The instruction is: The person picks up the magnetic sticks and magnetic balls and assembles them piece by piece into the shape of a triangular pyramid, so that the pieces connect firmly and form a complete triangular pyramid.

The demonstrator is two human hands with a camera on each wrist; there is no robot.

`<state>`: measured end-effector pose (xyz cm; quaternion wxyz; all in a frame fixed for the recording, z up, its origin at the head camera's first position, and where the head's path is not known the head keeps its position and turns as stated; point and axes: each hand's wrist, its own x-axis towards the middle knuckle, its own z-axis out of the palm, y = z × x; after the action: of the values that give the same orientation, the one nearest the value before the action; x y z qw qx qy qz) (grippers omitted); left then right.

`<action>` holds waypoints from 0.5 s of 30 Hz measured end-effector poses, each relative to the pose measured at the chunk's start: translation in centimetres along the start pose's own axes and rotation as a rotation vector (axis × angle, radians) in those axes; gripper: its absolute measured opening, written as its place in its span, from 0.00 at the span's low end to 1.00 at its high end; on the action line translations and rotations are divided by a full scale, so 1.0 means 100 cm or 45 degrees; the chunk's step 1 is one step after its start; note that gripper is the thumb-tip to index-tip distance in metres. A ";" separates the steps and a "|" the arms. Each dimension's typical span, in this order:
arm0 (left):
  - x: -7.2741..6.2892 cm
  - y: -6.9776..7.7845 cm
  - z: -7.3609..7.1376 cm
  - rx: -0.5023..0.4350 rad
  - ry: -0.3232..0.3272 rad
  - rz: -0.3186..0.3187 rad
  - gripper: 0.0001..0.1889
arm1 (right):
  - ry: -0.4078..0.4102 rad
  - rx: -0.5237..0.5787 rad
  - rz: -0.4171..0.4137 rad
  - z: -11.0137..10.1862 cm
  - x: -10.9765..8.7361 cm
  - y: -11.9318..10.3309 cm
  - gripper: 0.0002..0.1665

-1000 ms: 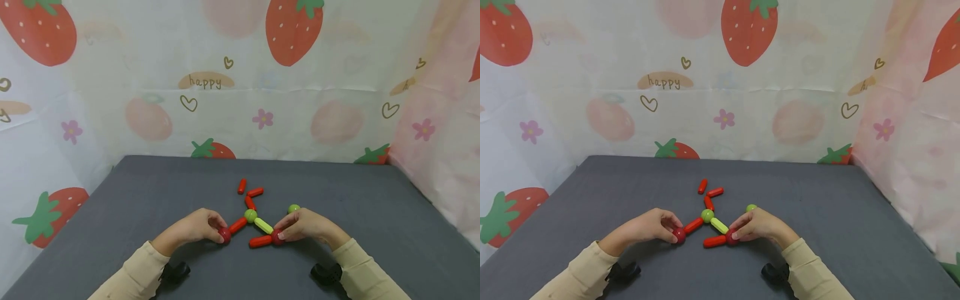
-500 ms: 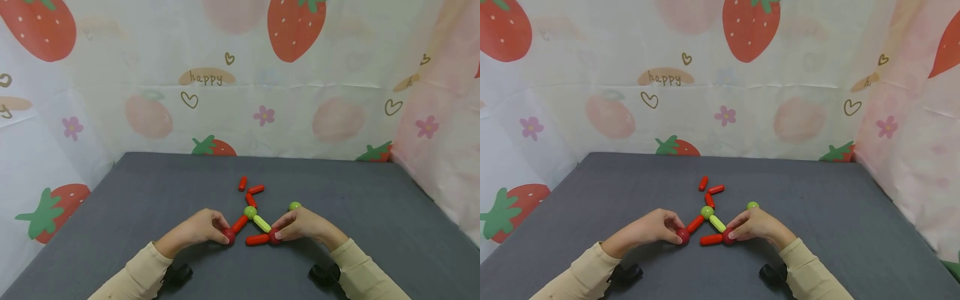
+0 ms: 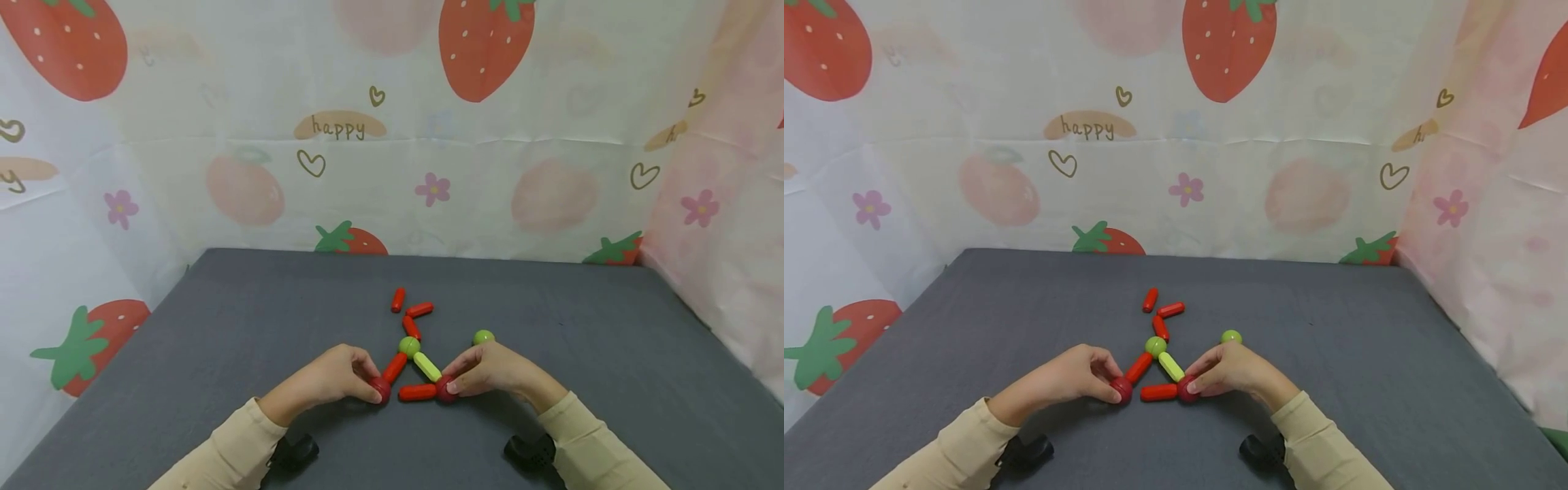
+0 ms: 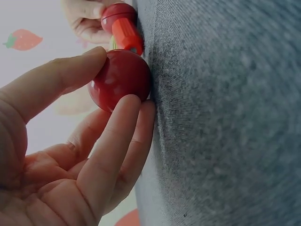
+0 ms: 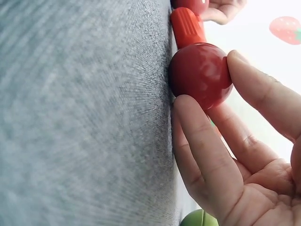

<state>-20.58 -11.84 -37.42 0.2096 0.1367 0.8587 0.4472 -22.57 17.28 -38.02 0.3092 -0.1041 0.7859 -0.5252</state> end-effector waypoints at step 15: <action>-0.001 0.001 0.003 -0.041 -0.017 0.011 0.11 | -0.007 0.010 -0.013 0.002 0.001 0.001 0.20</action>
<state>-20.31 -11.65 -37.51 0.2154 0.1401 0.8495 0.4608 -22.48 17.11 -38.16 0.3092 -0.1085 0.7825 -0.5295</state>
